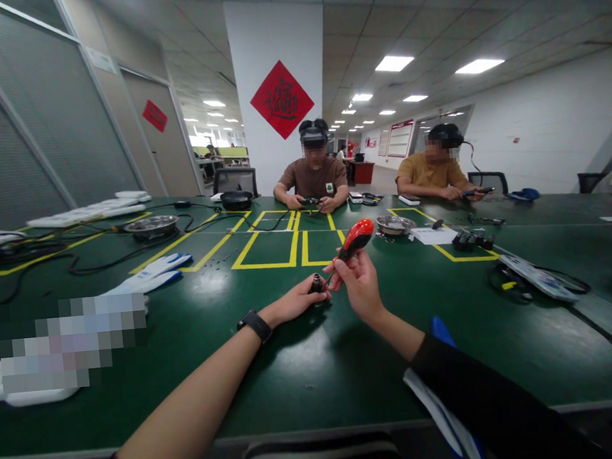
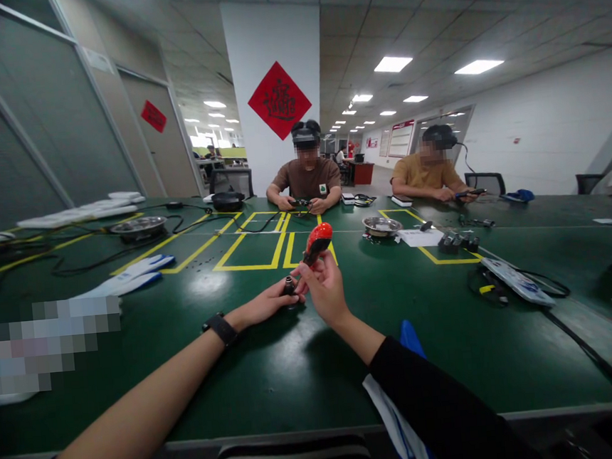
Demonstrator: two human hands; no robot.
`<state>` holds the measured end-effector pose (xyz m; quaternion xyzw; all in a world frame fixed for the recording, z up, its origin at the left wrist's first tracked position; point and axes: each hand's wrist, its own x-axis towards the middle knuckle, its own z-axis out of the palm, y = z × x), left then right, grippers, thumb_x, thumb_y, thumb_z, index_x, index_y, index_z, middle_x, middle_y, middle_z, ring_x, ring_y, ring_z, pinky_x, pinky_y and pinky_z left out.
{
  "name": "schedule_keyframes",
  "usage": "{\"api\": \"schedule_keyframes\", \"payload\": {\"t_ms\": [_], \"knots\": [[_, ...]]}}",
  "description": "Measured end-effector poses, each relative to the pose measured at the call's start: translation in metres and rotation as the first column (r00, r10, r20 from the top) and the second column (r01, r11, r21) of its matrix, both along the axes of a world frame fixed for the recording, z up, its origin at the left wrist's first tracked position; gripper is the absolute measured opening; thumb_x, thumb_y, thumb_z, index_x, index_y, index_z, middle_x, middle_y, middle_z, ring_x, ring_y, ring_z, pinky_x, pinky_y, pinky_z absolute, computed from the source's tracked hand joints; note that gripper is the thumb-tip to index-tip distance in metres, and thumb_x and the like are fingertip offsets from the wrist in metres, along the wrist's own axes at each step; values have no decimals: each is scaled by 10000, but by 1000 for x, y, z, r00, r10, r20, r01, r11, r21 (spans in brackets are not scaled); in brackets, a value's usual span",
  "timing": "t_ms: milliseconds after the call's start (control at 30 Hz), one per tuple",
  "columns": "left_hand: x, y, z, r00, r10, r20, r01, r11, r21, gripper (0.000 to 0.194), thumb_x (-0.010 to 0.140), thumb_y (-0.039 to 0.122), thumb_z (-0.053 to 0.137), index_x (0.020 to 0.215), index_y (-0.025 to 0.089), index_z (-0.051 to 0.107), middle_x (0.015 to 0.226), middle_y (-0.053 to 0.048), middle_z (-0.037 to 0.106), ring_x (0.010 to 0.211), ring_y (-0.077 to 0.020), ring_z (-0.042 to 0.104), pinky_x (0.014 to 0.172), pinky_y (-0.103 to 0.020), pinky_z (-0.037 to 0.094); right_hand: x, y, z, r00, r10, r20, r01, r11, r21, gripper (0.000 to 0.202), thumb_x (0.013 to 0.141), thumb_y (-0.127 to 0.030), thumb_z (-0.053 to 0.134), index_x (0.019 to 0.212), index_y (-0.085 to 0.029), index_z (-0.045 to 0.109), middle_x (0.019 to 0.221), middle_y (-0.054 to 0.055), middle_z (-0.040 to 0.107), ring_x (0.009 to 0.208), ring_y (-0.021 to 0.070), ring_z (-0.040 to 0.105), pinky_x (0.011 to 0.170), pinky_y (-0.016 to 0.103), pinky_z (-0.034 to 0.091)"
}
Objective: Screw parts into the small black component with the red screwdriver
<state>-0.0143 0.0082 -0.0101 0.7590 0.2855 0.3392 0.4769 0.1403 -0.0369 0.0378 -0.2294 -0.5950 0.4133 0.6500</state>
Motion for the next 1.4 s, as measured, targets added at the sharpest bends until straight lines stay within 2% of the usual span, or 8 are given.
{"api": "schedule_keyframes", "payload": {"t_ms": [267,533,633,867,1000,1067,1167,1400], "knots": [[1,-2,2,1000,5,-6,-5,999,36,164,793,277,541,889,156,487,885,-33,575,843,-154,533,835,-322,406,0,3,0,998,36,-46,-37,999,-12,361,737,-303,639,963,-242,365,706,-50,624,379,67,526,382,187,447],[2,-4,6,997,41,-70,-37,998,50,214,799,322,534,920,154,478,893,-30,586,831,-155,528,828,-325,402,4,1,0,996,70,-49,-70,997,13,273,817,-321,516,1055,-213,439,774,-7,629,451,73,555,448,210,475],[2,-4,6,996,36,-83,-32,998,50,210,802,329,529,903,156,468,888,-25,579,817,-147,516,804,-309,403,2,3,-1,998,60,-30,-60,998,5,245,813,-326,531,1011,-200,463,799,4,633,449,65,546,445,200,472],[1,-3,4,999,22,-47,-21,999,33,197,800,295,529,927,156,470,887,-27,576,817,-143,524,804,-307,403,0,6,-3,997,17,-75,-18,1000,-10,312,751,-285,627,943,-228,388,718,-45,620,426,67,538,440,196,470],[1,-5,6,998,25,-52,-23,999,45,206,803,289,526,949,147,494,886,-33,581,803,-141,519,798,-308,401,3,6,-2,993,76,-93,-78,997,-23,228,817,-302,535,995,-208,430,742,-22,619,469,74,552,475,210,479],[1,-6,7,998,27,-63,-23,998,54,204,806,294,524,942,143,505,888,-37,581,805,-144,518,799,-309,399,5,6,-2,989,116,-93,-119,993,-26,240,842,-310,489,1051,-197,456,773,-5,618,492,76,555,492,219,482],[1,-6,8,997,31,-73,-26,997,66,207,808,303,525,937,143,509,897,-38,579,818,-148,515,803,-309,397,5,6,-1,991,113,-69,-114,993,-20,283,846,-310,483,1103,-191,477,810,11,616,501,72,549,495,217,477],[2,-4,4,998,36,-49,-34,999,41,212,802,309,535,936,152,486,882,-26,577,808,-141,518,797,-304,400,1,6,-1,997,50,-53,-51,999,-8,237,796,-288,574,954,-219,413,731,-30,627,424,65,527,432,197,452]]}}
